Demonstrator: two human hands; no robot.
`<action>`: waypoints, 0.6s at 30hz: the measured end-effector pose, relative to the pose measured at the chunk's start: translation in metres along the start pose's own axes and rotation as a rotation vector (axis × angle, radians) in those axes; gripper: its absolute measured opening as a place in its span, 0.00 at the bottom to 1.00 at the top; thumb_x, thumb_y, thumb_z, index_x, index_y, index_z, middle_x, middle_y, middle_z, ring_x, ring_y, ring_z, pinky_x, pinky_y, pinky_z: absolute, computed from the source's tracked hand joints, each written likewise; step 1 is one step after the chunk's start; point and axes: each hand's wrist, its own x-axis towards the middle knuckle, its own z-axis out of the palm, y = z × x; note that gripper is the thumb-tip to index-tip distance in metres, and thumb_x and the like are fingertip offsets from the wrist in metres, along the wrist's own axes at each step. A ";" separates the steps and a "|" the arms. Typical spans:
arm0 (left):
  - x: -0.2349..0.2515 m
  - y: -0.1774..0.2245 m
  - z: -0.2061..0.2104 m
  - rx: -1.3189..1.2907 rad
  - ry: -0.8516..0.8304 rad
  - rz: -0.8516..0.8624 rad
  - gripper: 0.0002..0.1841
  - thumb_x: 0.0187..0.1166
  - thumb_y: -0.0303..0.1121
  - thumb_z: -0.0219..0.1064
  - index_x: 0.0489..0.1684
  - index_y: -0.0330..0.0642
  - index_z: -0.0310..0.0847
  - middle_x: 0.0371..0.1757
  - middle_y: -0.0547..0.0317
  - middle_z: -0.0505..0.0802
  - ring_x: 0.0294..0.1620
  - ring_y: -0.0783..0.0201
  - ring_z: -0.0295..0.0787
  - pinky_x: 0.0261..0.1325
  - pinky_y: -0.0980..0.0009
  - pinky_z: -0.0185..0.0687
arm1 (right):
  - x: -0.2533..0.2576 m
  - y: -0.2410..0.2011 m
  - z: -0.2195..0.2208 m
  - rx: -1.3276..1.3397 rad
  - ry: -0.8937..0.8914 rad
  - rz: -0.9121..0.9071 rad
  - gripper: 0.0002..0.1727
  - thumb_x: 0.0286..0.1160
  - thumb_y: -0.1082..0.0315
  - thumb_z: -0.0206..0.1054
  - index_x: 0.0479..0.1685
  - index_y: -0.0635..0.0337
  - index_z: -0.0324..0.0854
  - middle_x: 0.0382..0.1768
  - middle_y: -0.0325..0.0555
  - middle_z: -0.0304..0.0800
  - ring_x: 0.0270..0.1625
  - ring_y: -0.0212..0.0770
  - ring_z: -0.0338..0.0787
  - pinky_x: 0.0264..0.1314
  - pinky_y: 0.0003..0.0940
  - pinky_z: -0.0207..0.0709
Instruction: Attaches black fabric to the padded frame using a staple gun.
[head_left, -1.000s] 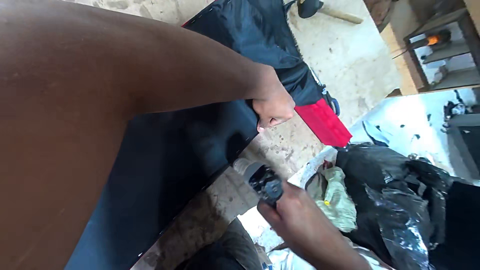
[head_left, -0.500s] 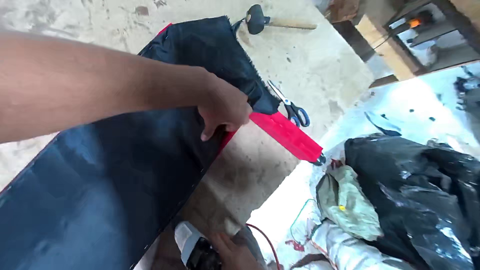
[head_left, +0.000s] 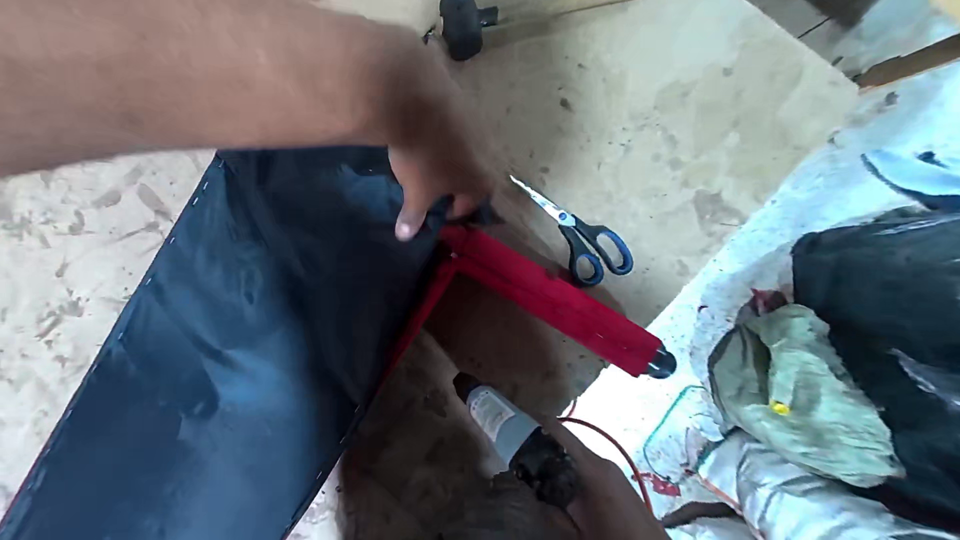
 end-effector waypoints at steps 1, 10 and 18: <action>-0.004 -0.003 -0.011 0.020 -0.017 -0.006 0.23 0.58 0.59 0.84 0.36 0.51 0.91 0.44 0.54 0.89 0.51 0.48 0.86 0.51 0.43 0.79 | 0.001 0.003 0.000 -0.011 -0.007 -0.005 0.30 0.66 0.69 0.75 0.72 0.67 0.78 0.55 0.62 0.92 0.44 0.58 0.96 0.45 0.59 0.89; 0.019 -0.010 0.016 -0.602 0.301 0.259 0.20 0.63 0.39 0.85 0.53 0.47 0.91 0.53 0.65 0.95 0.56 0.65 0.89 0.60 0.59 0.84 | -0.009 -0.003 0.007 -0.012 -0.013 0.002 0.32 0.67 0.70 0.74 0.75 0.68 0.77 0.58 0.63 0.92 0.49 0.59 0.96 0.52 0.60 0.88; 0.037 -0.015 0.063 -0.732 0.439 0.322 0.10 0.73 0.41 0.78 0.33 0.44 0.92 0.32 0.65 0.93 0.36 0.71 0.87 0.41 0.68 0.83 | -0.007 0.006 -0.027 -0.044 0.175 0.009 0.29 0.68 0.68 0.75 0.70 0.71 0.79 0.49 0.59 0.95 0.47 0.50 0.96 0.53 0.53 0.89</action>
